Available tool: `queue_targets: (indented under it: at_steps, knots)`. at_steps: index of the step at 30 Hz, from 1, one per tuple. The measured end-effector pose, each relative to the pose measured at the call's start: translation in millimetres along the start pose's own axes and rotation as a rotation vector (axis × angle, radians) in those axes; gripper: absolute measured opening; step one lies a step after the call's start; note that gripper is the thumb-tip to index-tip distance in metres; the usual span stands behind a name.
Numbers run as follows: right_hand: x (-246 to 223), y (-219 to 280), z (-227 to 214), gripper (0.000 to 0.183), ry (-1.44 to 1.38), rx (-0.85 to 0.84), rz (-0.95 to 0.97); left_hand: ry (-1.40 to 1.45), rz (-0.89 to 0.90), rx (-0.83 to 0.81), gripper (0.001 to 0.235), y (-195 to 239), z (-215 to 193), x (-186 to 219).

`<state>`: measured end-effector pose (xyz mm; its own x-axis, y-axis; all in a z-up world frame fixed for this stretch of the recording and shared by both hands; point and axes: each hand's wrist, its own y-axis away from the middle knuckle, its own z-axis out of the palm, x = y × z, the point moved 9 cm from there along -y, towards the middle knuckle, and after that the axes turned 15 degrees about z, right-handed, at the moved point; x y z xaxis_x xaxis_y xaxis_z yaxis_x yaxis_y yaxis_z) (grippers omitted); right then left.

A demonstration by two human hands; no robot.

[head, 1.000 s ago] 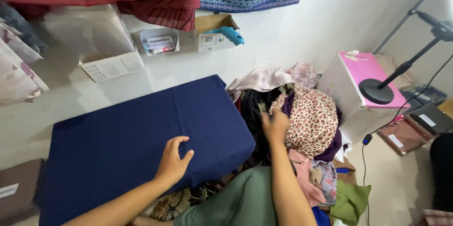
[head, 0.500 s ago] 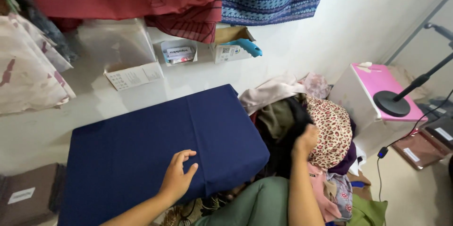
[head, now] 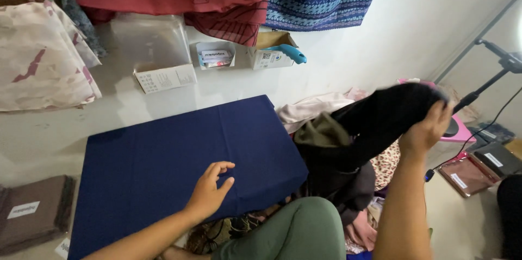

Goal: The person sits on the floor and uses a lint roller to clean a black piece of clothing laid out on a blue mat. The person repeatedly rolls the tool over the fabric, lifts and adjusts the garment to access different areas, and continues the cleaning process.

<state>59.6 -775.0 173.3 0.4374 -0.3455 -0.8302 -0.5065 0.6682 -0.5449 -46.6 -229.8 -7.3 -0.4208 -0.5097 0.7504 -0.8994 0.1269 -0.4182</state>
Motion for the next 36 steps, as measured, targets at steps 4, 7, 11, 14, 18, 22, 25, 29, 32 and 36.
queue_targets:
  at_steps: [4, 7, 11, 14, 18, 22, 25, 29, 32, 36]
  knots:
    - [-5.0, -25.1, 21.4, 0.049, -0.205, -0.057, 0.142, 0.071, -0.059, -0.094, 0.034, -3.0, 2.3, 26.6]
    - [-29.0, 25.2, 63.8, 0.052, -0.062, -0.178, 0.374, 0.145, 0.003, -0.134, 0.041, -8.4, 12.9, 41.9]
    - [-109.1, 221.4, 140.2, 0.022, 0.886, -0.862, -0.511, 0.647, 0.059, -0.203, 0.104, -7.5, 43.7, 52.4]
    - [-132.6, 325.4, 121.6, 0.024, 0.132, -1.342, -0.249, 0.759, -0.083, -0.158, 0.079, -7.5, 59.9, 29.7]
    - [-56.7, 325.2, 87.9, 0.031, -0.123, -0.824, 0.341, 0.639, -0.296, -0.102, 0.053, 4.7, 60.6, -7.6]
    - [82.1, 323.3, 54.0, 0.023, -0.141, -0.328, 1.011, 0.825, -0.619, -0.102, 0.072, 36.3, 63.0, -12.5]
    - [98.3, 339.8, 72.2, 0.042, -0.588, -0.419, 1.553, 0.579, -0.207, -0.652, 0.061, 46.2, 79.9, 7.9]
    - [151.0, 329.5, 90.1, 0.035, -0.871, -0.441, 1.586, 0.673, -0.066, -1.265, 0.036, 80.4, 75.0, 62.8]
    - [170.6, 316.1, 90.6, 0.023, -0.7, -0.355, 1.369, 0.699, -0.124, -1.366, 0.03, 91.8, 61.1, 53.5]
    - [76.4, 342.3, 100.6, 0.045, -0.298, -0.671, 0.935, 1.146, -0.473, -1.505, 0.027, 119.9, 25.2, 87.3]
